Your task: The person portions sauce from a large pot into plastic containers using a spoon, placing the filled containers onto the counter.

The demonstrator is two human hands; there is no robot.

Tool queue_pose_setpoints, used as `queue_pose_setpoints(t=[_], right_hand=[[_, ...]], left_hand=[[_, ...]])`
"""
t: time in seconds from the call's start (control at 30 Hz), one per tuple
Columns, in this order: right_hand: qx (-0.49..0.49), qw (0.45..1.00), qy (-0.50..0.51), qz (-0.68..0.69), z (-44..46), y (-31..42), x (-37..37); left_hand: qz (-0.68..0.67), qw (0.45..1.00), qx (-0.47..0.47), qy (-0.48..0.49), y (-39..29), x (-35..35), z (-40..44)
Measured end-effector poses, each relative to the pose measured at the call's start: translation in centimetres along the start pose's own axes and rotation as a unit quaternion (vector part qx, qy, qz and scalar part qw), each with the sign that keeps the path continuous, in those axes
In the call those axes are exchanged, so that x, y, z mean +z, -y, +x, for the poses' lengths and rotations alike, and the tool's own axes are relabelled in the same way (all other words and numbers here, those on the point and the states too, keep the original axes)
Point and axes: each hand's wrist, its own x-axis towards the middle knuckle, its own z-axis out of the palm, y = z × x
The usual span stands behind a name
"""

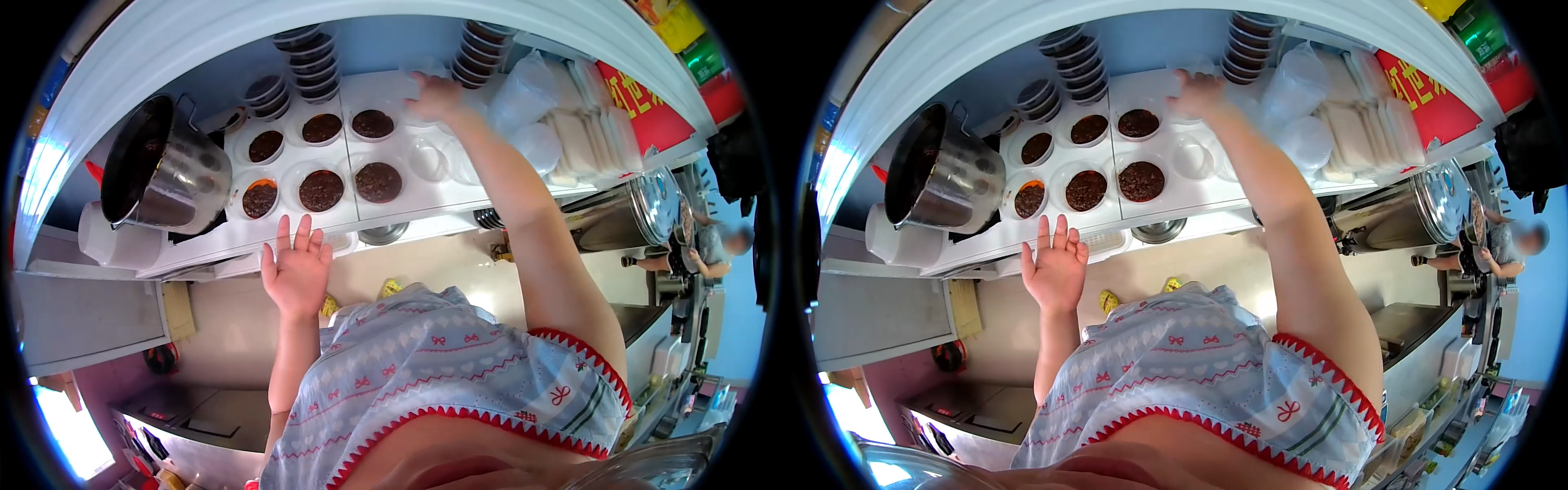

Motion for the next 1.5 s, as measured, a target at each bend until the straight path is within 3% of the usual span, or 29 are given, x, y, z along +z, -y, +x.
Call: queue_pose_setpoints(t=[0.03,0.1,0.2,0.33,0.4,0.43,0.5,0.6,0.67,0.73,0.77,0.83,0.87,0.9,0.93,1.0,1.13,1.23,1.27,1.33,1.5], right_hand=[[0.001,1.000,0.001,0.001,0.9,-1.5,0.6],[0.114,0.993,0.010,-0.007,2.3,-3.1,1.5],[0.147,0.984,-0.041,-0.090,2.5,-3.9,3.2],[0.137,0.977,-0.132,-0.092,2.4,-4.5,3.6],[0.122,0.983,-0.090,0.100,2.2,-5.7,1.0],[0.122,0.984,-0.089,0.100,1.7,-6.3,-0.1],[0.095,0.951,-0.249,0.156,0.1,-7.2,-1.7],[0.047,0.928,-0.274,0.247,-4.1,-6.5,-2.6],[0.031,0.865,-0.084,0.494,-10.8,-1.4,-4.3],[-0.095,0.847,-0.032,0.522,-14.8,2.9,-2.3],[-0.155,0.821,-0.025,0.549,-16.4,5.6,-1.3],[-0.236,0.777,0.001,0.583,-18.7,9.0,-0.3],[-0.207,0.776,0.024,0.596,-19.1,10.5,-0.3],[-0.201,0.773,0.040,0.600,-19.2,12.1,-0.6],[-0.195,0.771,0.056,0.604,-19.4,13.8,-1.0],[-0.229,0.867,-0.007,0.443,-19.8,16.9,-2.8],[-0.274,0.868,-0.130,0.393,-19.1,24.4,-6.9],[-0.307,0.820,-0.046,0.480,-18.2,31.9,-8.3],[-0.298,0.784,0.002,0.545,-18.2,34.5,-8.5],[-0.272,0.673,-0.016,0.687,-17.9,39.8,-8.3],[-0.248,0.736,-0.121,0.618,-15.4,44.3,-9.8]], left_hand=[[0.001,1.000,-0.001,-0.001,0.0,0.1,-0.1],[0.002,1.000,0.010,-0.022,0.1,0.3,-0.1],[0.001,1.000,0.006,-0.012,0.3,0.4,0.1],[0.007,1.000,0.005,-0.009,0.2,1.0,0.3],[0.006,1.000,0.001,-0.009,0.3,1.2,0.5],[0.006,1.000,0.001,-0.010,0.3,1.1,0.6],[-0.015,0.999,-0.023,0.017,0.4,0.5,1.1],[0.100,0.995,-0.013,0.013,1.3,0.7,1.9],[0.144,0.989,-0.010,0.025,2.1,1.6,2.2],[0.198,0.978,-0.065,0.036,2.1,2.1,2.4],[0.197,0.979,-0.038,0.022,0.8,1.9,2.3],[0.324,0.935,-0.026,0.141,-0.4,2.2,2.2],[0.367,0.914,-0.013,0.172,-1.0,2.2,2.1],[0.197,0.966,-0.068,0.154,-1.2,1.5,1.9],[0.016,0.982,-0.121,0.141,-1.9,1.2,1.9],[0.011,0.986,-0.115,0.122,-4.4,0.7,1.2],[-0.014,0.990,-0.114,0.077,-10.8,-1.5,0.1],[-0.044,0.988,-0.127,0.076,-16.4,-3.4,-0.8],[-0.043,0.988,-0.135,0.067,-18.2,-4.1,-0.9],[-0.044,0.985,-0.150,0.067,-21.5,-4.8,-1.3],[0.008,0.976,-0.199,0.093,-28.2,-6.3,-1.3]])
